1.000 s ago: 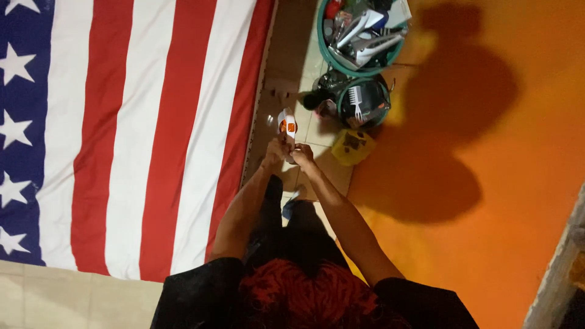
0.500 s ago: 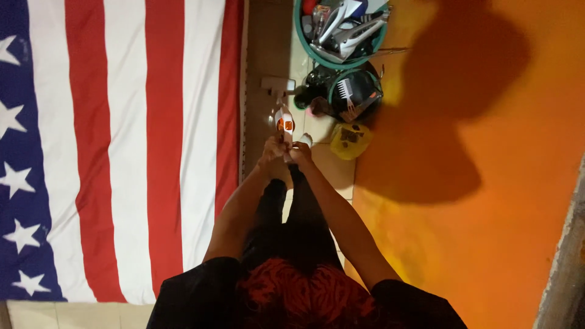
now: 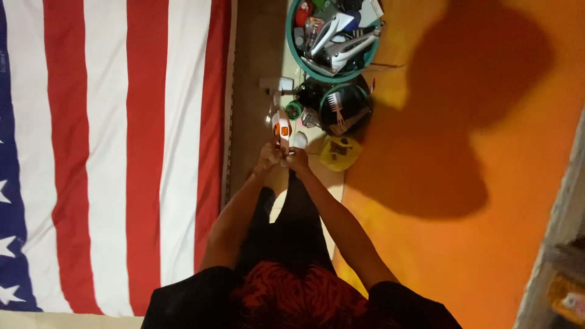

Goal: The person uses a handheld vacuum cleaner to clean the tiled floor in a bedroom. They move around the room, vacuuming near the bed and along the walls, and sit on the floor while continuing to operate the device.

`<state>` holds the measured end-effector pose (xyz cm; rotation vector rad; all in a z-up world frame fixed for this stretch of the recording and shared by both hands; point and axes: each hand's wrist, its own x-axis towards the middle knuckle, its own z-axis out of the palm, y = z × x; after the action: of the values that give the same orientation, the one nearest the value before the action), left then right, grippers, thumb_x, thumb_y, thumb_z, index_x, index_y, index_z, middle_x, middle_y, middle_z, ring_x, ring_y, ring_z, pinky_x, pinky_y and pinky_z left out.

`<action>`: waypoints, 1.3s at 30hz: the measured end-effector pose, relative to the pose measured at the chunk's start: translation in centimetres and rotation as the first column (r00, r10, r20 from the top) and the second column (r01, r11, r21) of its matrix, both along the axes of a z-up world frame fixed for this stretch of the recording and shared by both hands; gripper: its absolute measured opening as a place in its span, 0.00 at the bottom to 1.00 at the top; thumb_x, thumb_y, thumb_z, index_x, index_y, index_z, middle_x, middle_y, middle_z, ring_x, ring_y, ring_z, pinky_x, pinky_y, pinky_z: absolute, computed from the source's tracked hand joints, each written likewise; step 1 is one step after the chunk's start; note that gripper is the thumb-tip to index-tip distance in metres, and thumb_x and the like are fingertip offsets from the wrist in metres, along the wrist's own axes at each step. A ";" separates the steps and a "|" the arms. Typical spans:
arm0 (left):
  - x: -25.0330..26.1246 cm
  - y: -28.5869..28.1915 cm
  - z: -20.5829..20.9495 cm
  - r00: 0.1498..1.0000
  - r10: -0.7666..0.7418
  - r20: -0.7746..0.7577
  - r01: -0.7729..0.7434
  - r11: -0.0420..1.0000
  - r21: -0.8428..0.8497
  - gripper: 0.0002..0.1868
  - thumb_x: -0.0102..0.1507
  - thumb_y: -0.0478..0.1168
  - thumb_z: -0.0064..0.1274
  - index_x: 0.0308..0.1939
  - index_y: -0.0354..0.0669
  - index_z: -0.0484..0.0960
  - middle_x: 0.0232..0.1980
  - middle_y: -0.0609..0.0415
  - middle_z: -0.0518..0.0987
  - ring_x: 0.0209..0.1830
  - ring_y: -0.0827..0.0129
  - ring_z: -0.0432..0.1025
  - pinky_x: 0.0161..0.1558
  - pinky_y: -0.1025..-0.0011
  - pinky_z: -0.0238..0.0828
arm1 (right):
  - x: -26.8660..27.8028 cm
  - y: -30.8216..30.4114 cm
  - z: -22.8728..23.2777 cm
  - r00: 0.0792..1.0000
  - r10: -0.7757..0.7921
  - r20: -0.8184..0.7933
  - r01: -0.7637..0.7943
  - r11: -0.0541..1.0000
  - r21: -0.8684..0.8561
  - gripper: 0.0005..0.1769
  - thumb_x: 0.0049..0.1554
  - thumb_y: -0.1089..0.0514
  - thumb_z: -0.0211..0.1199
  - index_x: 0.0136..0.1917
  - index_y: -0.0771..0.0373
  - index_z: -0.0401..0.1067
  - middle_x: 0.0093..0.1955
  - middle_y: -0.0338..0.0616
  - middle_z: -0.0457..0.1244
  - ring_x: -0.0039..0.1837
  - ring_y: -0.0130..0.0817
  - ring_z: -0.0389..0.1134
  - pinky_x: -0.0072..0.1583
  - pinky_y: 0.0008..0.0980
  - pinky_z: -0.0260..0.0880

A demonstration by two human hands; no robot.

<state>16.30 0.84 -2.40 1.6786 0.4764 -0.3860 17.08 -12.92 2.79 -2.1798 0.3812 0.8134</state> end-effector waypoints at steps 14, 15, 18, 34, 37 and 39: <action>7.7 -5.5 4.2 0.988 0.001 -0.157 0.008 0.998 0.057 0.33 0.63 0.41 0.48 0.74 0.52 0.62 0.52 0.40 0.84 0.50 0.51 0.80 0.50 0.57 0.77 | 9.2 -6.7 -2.1 0.902 0.236 0.362 -0.323 0.925 0.201 0.16 0.48 0.62 0.58 0.47 0.58 0.82 0.48 0.52 0.72 0.53 0.59 0.72 0.55 0.51 0.73; 7.5 -6.4 5.0 0.988 0.013 -0.156 -0.003 0.998 0.060 0.33 0.63 0.41 0.48 0.74 0.52 0.62 0.52 0.40 0.84 0.50 0.51 0.80 0.50 0.57 0.77 | 9.3 -7.8 -1.5 0.899 0.245 0.364 -0.333 0.921 0.204 0.16 0.48 0.62 0.58 0.47 0.58 0.82 0.48 0.52 0.72 0.53 0.59 0.72 0.55 0.51 0.73; 8.1 -8.1 7.3 0.951 0.179 -0.254 -0.216 0.969 -0.124 0.32 0.64 0.38 0.52 0.74 0.47 0.64 0.52 0.32 0.81 0.49 0.48 0.80 0.46 0.59 0.80 | 10.7 -9.6 -0.5 0.998 -0.065 -0.007 0.058 0.838 0.543 0.08 0.49 0.68 0.60 0.41 0.65 0.78 0.38 0.44 0.68 0.44 0.34 0.66 0.51 0.32 0.67; 14.4 -8.1 2.6 0.966 0.259 -0.019 -0.249 0.942 0.224 0.21 0.61 0.44 0.52 0.58 0.49 0.75 0.37 0.44 0.83 0.42 0.46 0.79 0.45 0.47 0.73 | 20.0 -6.8 0.5 0.933 0.355 0.054 -0.359 0.927 0.110 0.17 0.51 0.58 0.55 0.51 0.64 0.77 0.55 0.57 0.69 0.63 0.58 0.68 0.61 0.49 0.68; 13.8 -8.1 2.5 0.945 0.206 0.252 -0.271 0.926 0.261 0.24 0.63 0.44 0.52 0.60 0.37 0.71 0.27 0.41 0.81 0.32 0.40 0.77 0.34 0.40 0.68 | 18.8 -7.2 -1.0 0.953 0.296 -0.065 -0.284 0.948 0.146 0.29 0.47 0.53 0.62 0.62 0.62 0.75 0.67 0.54 0.66 0.71 0.53 0.63 0.69 0.44 0.64; 13.6 -8.5 2.9 0.901 0.161 0.404 -0.286 0.919 0.271 0.27 0.63 0.44 0.52 0.62 0.30 0.69 0.22 0.39 0.79 0.26 0.36 0.76 0.28 0.36 0.65 | 18.6 -8.1 -4.2 0.944 0.311 -0.114 -0.298 0.947 0.120 0.34 0.45 0.50 0.69 0.65 0.59 0.74 0.69 0.49 0.65 0.73 0.47 0.63 0.70 0.39 0.63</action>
<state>29.94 -7.66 0.49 1.9344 0.4589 0.2004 35.65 -21.07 -1.36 -2.1236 0.0621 1.1259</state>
